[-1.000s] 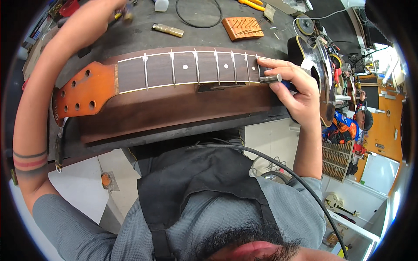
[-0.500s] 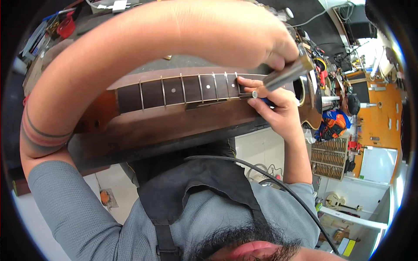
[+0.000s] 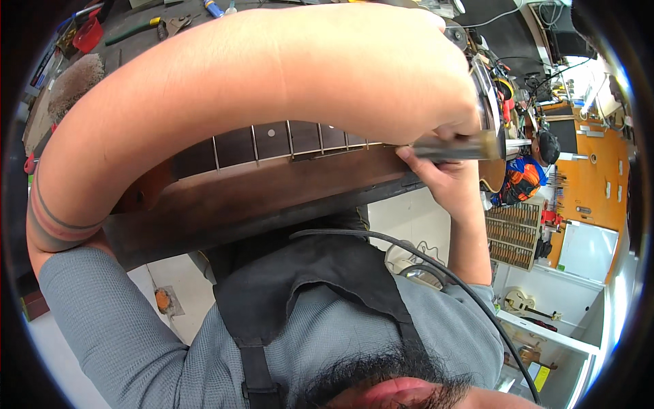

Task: The person installs frets on a guitar neck by placing each fret wire into its slot, tapping it flush with a small hammer, and applying glue to the fret ends. The person then uses wire cutters to trim excess fret wire and smooths the frets with a metal file.

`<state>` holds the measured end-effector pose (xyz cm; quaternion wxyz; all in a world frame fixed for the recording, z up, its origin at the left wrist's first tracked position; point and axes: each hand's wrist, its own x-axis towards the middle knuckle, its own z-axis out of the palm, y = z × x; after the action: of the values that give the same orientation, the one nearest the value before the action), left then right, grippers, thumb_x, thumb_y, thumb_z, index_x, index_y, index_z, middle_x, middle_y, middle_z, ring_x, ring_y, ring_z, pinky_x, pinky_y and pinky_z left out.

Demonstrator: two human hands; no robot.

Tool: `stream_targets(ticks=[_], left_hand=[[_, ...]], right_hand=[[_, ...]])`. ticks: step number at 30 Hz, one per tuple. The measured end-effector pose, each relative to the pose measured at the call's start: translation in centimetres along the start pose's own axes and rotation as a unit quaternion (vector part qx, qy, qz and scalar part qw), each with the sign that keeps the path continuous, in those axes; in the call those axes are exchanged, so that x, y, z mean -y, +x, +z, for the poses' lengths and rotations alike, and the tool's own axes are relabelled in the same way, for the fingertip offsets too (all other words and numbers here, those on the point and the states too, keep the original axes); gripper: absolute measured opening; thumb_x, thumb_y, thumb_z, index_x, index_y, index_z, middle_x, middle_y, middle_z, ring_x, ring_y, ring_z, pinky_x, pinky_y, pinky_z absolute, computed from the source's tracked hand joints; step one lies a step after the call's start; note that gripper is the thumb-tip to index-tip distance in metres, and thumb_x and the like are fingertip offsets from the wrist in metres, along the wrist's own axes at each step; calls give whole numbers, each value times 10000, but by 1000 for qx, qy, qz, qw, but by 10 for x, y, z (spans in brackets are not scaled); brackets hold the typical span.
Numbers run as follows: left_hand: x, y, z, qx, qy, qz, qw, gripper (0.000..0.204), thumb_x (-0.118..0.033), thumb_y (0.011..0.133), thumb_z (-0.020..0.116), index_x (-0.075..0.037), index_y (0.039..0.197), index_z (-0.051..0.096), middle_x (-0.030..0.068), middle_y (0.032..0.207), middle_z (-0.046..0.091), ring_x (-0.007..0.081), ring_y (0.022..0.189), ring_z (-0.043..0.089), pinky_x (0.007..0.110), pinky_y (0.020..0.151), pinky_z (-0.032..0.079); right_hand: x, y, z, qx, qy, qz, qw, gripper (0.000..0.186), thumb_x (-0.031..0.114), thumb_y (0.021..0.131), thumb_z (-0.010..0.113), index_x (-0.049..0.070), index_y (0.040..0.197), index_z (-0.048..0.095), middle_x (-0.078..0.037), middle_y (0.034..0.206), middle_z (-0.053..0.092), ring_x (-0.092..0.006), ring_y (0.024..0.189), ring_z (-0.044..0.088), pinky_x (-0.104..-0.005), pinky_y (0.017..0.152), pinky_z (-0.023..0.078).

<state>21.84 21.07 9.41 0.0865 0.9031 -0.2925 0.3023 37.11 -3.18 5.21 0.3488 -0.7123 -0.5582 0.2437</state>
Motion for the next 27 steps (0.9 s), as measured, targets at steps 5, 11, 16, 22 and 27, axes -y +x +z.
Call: stream_targets(ticks=[5, 11, 16, 22, 27], left_hand=[[-14, 1, -2, -10, -30, -48, 998, 202, -209, 878, 740, -46, 979, 804, 176, 915, 794, 310, 900, 784, 455, 841, 556], [-11, 0, -11, 20, -51, -77, 996, 216, -178, 874, 741, -13, 1001, 796, 196, 930, 797, 327, 903, 789, 496, 846, 573], [4, 1, -26, 78, -119, -114, 983, 229, -152, 870, 742, 15, 1019, 789, 212, 942, 800, 341, 906, 792, 531, 851, 587], [14, -2, -36, 120, -168, -153, 966, 247, -121, 866, 743, 49, 1040, 781, 232, 956, 803, 358, 909, 797, 572, 856, 604], [8, -1, -42, 149, -148, -150, 966, 316, -121, 882, 729, 54, 1144, 762, 249, 1059, 795, 358, 997, 788, 561, 929, 596]], right_hand=[[-1, -5, 6, -38, 1, 11, 999, 184, -14, 953, 836, 1, 1133, 801, -48, 1131, 804, -132, 1050, 745, -317, 919, 595], [-6, -1, 1, -10, -32, 18, 999, 220, -18, 967, 819, -8, 1183, 778, -67, 1121, 811, -144, 1050, 749, -325, 936, 590], [16, 15, 0, -18, -109, -102, 989, 210, 38, 1009, 760, 4, 1216, 768, -95, 1187, 802, -218, 1081, 760, -342, 941, 585], [7, 11, -4, -25, -233, -55, 971, 317, 162, 1032, 754, -13, 1284, 673, -186, 1021, 706, -308, 900, 700, -414, 830, 571], [28, 13, -1, 25, -291, -29, 956, 330, 267, 1027, 750, -5, 1205, 692, -196, 993, 690, -381, 897, 668, -446, 807, 537]])
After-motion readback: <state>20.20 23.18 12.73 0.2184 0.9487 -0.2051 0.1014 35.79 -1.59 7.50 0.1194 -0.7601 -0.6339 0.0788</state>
